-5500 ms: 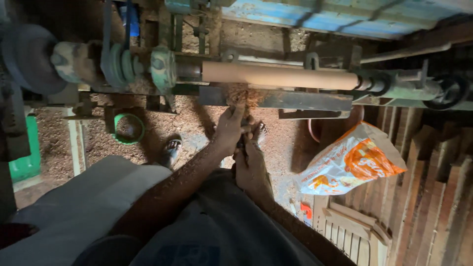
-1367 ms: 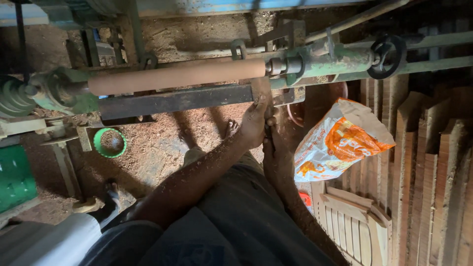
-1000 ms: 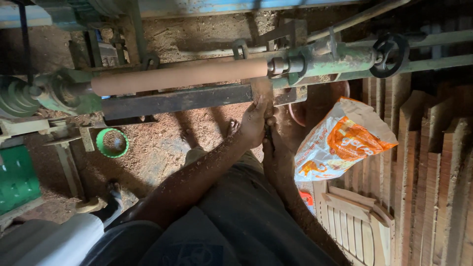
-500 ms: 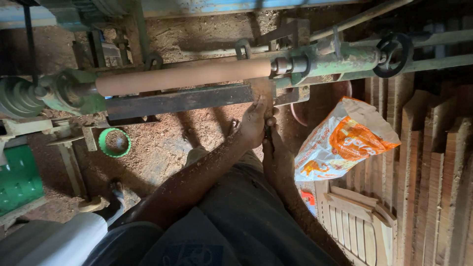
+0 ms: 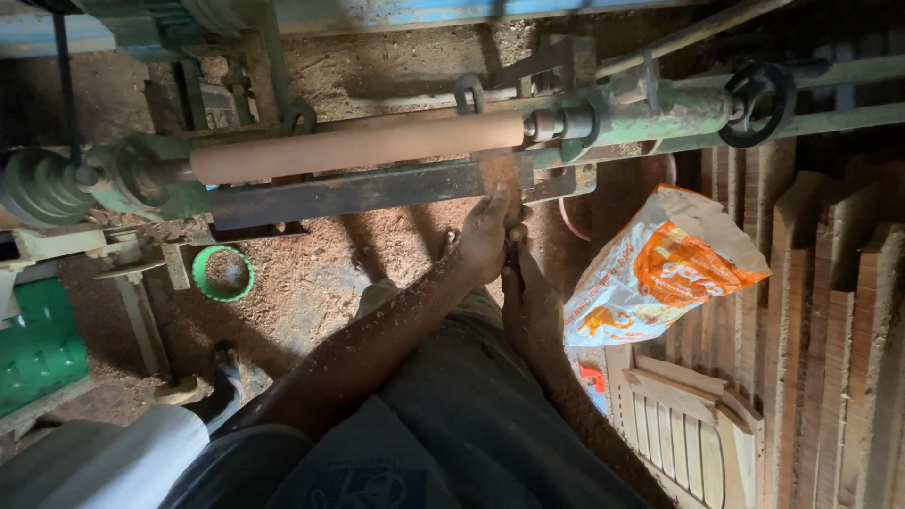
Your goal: Shaping a piece of wood using a lathe and various chisels.
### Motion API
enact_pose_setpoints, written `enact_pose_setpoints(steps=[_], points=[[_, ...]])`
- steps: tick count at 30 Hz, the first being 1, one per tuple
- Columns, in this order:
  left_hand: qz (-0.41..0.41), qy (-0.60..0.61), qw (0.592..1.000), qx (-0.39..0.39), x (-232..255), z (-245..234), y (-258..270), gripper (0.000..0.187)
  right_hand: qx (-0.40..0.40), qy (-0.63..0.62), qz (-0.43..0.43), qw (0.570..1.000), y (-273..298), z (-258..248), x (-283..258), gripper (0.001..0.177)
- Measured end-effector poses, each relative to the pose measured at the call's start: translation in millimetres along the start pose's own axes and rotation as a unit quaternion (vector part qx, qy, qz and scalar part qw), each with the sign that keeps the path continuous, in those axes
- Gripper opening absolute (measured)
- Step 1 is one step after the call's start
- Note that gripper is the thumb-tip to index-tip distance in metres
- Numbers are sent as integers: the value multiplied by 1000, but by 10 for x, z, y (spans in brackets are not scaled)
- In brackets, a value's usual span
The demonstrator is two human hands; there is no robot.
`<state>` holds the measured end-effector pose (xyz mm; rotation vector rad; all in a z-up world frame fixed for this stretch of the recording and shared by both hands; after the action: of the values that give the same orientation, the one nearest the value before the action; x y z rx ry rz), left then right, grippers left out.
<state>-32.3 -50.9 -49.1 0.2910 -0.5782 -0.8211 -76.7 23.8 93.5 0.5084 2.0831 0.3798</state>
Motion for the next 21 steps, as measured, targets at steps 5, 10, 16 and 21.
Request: enact_pose_setpoints(steps=[5, 10, 16, 21], points=[[0, -2, 1000, 12, 28, -17, 25, 42, 12, -9, -30, 999, 13, 23, -38, 52], [10, 2, 1000, 11, 121, 34, 91, 41, -9, -24, -16, 1000, 8, 70, -67, 51], [4, 20, 1000, 3, 74, -100, 78, 38, -15, -12, 43, 999, 2, 140, -48, 52], [11, 8, 1000, 27, 111, -123, 99, 36, 2, -26, 7, 1000, 8, 161, -87, 52]])
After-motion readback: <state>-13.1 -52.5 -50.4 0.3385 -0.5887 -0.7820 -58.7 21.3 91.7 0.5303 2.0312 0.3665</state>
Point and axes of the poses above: each hand's wrist, its own y-axis away from the middle knuckle, its own z-axis out of the palm, x = y × z, the point moved 8 cm from there along -y, towards the middle knuckle, and after that the axes turned 11 degrees about -x, right-handed, at the moved point
